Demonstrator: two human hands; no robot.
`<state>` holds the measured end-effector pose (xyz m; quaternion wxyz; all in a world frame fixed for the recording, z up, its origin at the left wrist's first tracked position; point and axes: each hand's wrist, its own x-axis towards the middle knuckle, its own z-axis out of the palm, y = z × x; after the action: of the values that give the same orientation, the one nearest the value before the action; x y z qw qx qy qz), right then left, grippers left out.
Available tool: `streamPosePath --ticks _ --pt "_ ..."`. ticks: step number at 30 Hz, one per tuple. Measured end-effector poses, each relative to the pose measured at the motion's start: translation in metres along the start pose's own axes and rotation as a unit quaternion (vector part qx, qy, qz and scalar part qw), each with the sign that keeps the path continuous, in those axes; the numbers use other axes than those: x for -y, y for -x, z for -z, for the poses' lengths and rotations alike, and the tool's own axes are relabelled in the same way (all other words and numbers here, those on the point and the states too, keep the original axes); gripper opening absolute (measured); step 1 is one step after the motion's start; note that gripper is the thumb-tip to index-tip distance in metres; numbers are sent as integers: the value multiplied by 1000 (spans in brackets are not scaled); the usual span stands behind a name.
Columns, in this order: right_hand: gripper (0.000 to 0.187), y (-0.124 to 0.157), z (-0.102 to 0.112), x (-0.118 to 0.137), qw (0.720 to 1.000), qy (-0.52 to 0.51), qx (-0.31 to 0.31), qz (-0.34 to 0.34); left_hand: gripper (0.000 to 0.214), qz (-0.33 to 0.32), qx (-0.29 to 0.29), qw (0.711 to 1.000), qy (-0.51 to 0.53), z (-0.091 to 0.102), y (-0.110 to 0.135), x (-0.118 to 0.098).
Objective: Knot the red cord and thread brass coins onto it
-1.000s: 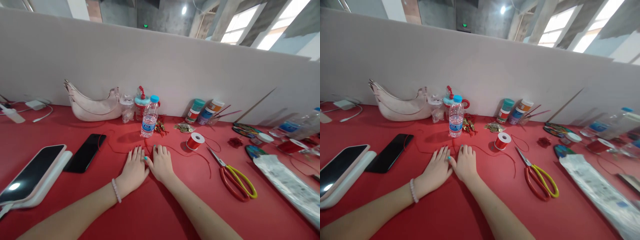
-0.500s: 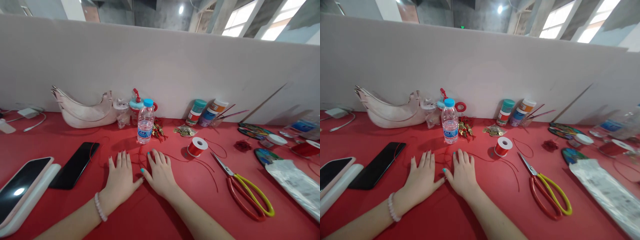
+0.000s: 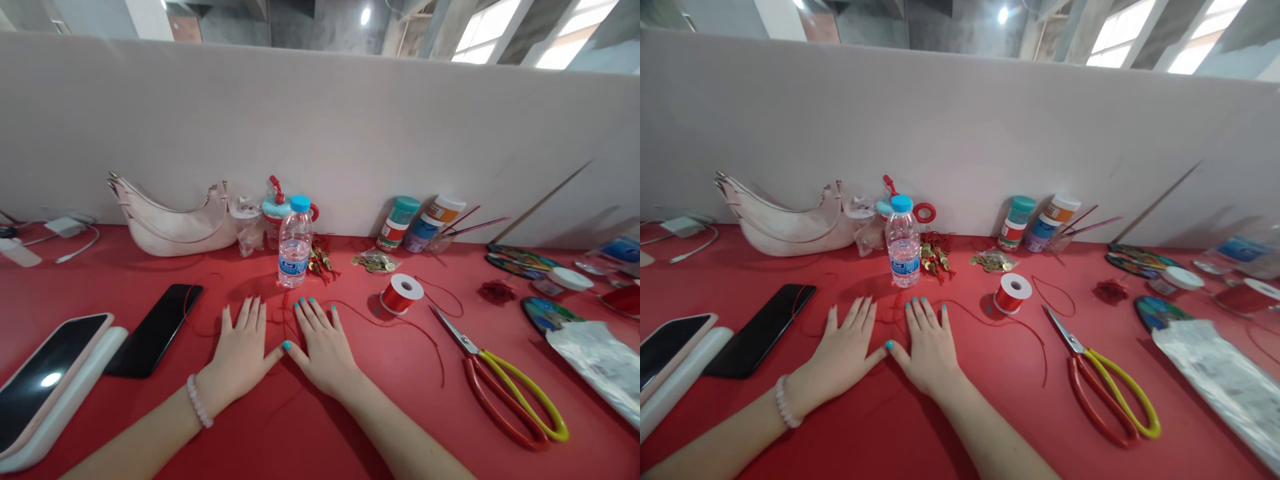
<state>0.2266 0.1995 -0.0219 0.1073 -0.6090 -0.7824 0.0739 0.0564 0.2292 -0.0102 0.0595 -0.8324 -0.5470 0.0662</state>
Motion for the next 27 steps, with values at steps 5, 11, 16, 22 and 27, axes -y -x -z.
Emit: streamPosePath --ticks 5,11,16,22,27 --pt "78 -2 -4 1 997 21 -6 -79 87 49 -20 999 -2 -4 -2 3" --pt "64 -2 -1 0 1000 6 -9 -9 72 -16 -69 997 16 -3 -8 7" --pt "69 -1 -1 0 1000 10 2 -15 75 -50 -35 997 57 -8 -10 7" --pt "69 -1 -2 1 999 20 -8 -27 79 -49 -53 996 61 -14 -10 8" --pt "64 -1 -2 1 1000 22 -9 -16 71 -100 -52 991 72 -15 -11 9"
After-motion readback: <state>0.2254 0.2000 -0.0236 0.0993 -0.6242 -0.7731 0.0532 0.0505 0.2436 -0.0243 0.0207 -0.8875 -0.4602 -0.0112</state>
